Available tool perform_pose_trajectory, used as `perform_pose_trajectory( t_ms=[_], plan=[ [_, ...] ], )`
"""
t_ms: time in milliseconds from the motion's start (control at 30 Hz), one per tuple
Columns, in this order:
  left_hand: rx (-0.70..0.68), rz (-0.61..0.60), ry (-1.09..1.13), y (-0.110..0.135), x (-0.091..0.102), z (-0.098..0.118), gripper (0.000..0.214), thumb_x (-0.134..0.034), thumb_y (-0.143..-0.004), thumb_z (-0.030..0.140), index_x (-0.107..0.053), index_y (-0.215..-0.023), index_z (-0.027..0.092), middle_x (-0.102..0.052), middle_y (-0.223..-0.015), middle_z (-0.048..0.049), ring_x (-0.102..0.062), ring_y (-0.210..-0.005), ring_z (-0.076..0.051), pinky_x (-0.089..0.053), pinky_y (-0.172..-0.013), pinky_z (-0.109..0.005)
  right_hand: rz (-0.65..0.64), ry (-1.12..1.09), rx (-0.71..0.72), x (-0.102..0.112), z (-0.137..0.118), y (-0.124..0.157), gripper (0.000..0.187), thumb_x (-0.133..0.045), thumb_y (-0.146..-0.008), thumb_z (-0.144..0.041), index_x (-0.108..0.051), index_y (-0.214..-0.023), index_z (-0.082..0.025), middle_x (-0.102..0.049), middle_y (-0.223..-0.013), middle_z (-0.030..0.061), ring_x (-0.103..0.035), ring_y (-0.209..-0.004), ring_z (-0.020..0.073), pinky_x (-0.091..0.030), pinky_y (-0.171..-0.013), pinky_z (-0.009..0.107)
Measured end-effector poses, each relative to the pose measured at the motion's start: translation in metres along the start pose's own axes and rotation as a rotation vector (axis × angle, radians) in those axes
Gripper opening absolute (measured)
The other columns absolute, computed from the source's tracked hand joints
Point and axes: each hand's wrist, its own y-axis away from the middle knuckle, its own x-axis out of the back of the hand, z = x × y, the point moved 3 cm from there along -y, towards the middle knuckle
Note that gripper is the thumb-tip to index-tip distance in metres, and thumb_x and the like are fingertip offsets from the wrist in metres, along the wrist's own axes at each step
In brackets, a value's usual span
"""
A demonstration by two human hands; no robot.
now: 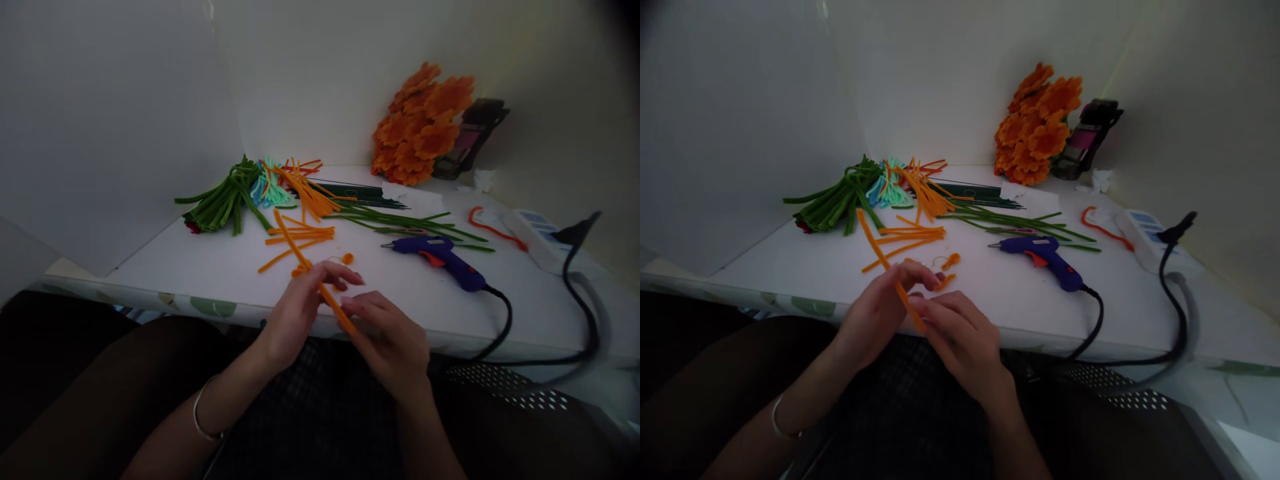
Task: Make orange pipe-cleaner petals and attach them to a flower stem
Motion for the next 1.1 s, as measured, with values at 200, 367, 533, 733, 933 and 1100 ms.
perform_pose_trajectory(
  t_ms=[200,367,533,733,933,1100],
  plan=[
    [0.119,-0.015,0.117,0.015,-0.002,-0.020,0.034,-0.035,-0.096,0.035,-0.066,-0.094,0.023,-0.062,-0.098,-0.0036,-0.056,-0.095,-0.017,-0.044,-0.078,-0.027,0.217,-0.177,-0.006,0.003,0.002,0.010,0.029,-0.062,-0.079,-0.005,-0.069,-0.098,-0.025,-0.067,-0.079,0.0010,-0.061,-0.068,0.0147,-0.052,-0.060,0.031],
    [0.059,0.125,0.318,0.021,-0.002,-0.017,0.034,-0.034,-0.097,0.038,-0.062,-0.086,0.022,-0.056,-0.092,-0.0024,-0.056,-0.088,-0.013,-0.043,-0.068,-0.023,0.355,-0.324,-0.176,0.005,0.005,0.016,0.018,-0.060,-0.081,-0.011,-0.070,-0.090,-0.024,-0.062,-0.065,0.0000,-0.056,-0.059,0.0145,-0.046,-0.050,0.029],
    [0.094,0.016,0.337,0.026,-0.008,-0.023,0.043,-0.033,-0.095,0.047,-0.044,-0.063,0.019,-0.044,-0.073,-0.0009,-0.048,-0.074,-0.014,-0.043,-0.076,-0.030,0.466,-0.507,-0.334,0.004,0.010,0.022,0.013,-0.059,-0.085,-0.022,-0.071,-0.086,-0.027,-0.054,-0.063,-0.0016,-0.051,-0.055,0.0123,-0.042,-0.044,0.025],
    [0.161,-0.203,-0.088,0.029,-0.006,-0.026,0.046,-0.039,-0.094,0.041,-0.037,-0.055,0.017,-0.039,-0.071,-0.0008,-0.040,-0.074,-0.015,-0.036,-0.077,-0.028,0.270,-0.374,-0.550,0.009,0.009,0.018,0.020,-0.066,-0.079,-0.016,-0.074,-0.091,-0.029,-0.063,-0.080,0.0008,-0.059,-0.072,0.0129,-0.049,-0.058,0.024],
    [0.190,-0.287,-0.157,0.031,-0.010,-0.021,0.043,-0.041,-0.094,0.037,-0.038,-0.056,0.016,-0.044,-0.081,-0.0015,-0.042,-0.079,-0.014,-0.035,-0.076,-0.027,0.170,-0.446,-0.635,0.008,0.009,0.013,0.016,-0.068,-0.078,-0.016,-0.074,-0.085,-0.029,-0.064,-0.072,-0.0036,-0.053,-0.054,0.0067,-0.044,-0.046,0.017],
    [0.217,-0.342,-0.141,0.030,-0.011,-0.022,0.045,-0.043,-0.093,0.035,-0.035,-0.054,0.016,-0.042,-0.078,-0.0006,-0.039,-0.072,-0.012,-0.033,-0.069,-0.026,0.129,-0.482,-0.654,0.006,0.009,0.012,0.011,-0.067,-0.079,-0.019,-0.074,-0.081,-0.027,-0.067,-0.074,-0.0031,-0.059,-0.062,0.0083,-0.050,-0.054,0.017]
  ],
)
